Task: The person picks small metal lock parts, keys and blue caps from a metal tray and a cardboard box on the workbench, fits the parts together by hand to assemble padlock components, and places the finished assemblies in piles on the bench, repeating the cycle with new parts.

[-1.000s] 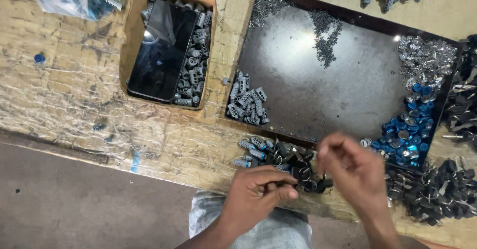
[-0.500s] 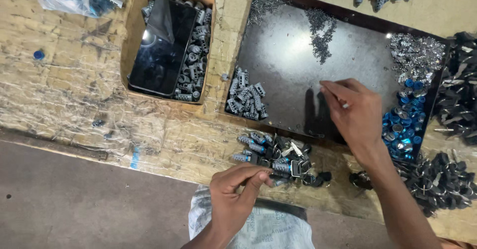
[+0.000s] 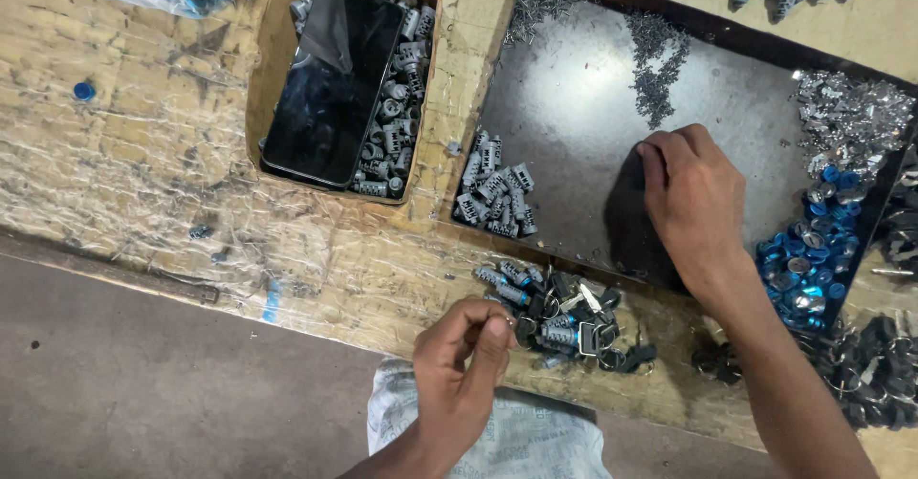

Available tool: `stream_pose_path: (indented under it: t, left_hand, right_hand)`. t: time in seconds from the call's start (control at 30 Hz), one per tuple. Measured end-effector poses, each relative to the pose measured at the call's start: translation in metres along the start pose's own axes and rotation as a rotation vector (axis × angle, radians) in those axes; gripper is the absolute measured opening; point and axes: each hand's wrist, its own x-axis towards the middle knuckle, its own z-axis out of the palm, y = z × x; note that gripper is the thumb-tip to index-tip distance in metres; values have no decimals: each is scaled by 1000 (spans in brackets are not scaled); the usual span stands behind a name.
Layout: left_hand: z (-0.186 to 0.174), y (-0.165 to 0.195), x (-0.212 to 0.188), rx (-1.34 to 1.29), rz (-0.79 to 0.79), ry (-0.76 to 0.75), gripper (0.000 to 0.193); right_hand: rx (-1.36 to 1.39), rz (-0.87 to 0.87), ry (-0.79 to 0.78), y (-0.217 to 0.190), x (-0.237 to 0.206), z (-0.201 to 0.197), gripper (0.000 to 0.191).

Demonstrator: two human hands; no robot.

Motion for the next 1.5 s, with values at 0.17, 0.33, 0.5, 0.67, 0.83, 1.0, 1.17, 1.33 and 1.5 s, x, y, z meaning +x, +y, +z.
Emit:
stream_pose_path:
  t: [0.17,0.33,0.5,0.67,0.83,1.0,1.17,1.33,1.5]
  left_hand:
    - [7,8,1,-6,3,-240,12]
    - [27,19,-3,2,-2,-287,8]
    - [37,34,-16,214,244,-224,3]
    - [35,40,-22,348,479,-158,5]
    - [32,36,-27,369,655,-109,8]
    - [25,34,-27,454,782,-55,9]
    - [13,41,-16,466,709,-93,11]
    - [-6,49,-10,377,525,-141,5]
    - [-19,39,0,49,199,-116,11]
  right_hand:
    - [597,513,-152,-40,-28,-50,15]
    - [673,326,35,-108,-108,-92,13]
    - [429,274,316,-149,-140,-76,7]
    - [541,263,356,-159,-138,-76,8]
    - [634,292,313,-163,-139,-80,8]
    - [766,266,190,-157,-137,-84,9]
    - [1072,404,103,-155,-120,-69,20]
    - [1232,606,-331,-131,-73,-66,16]
    - [560,387,-205,-63,22,-43,9]
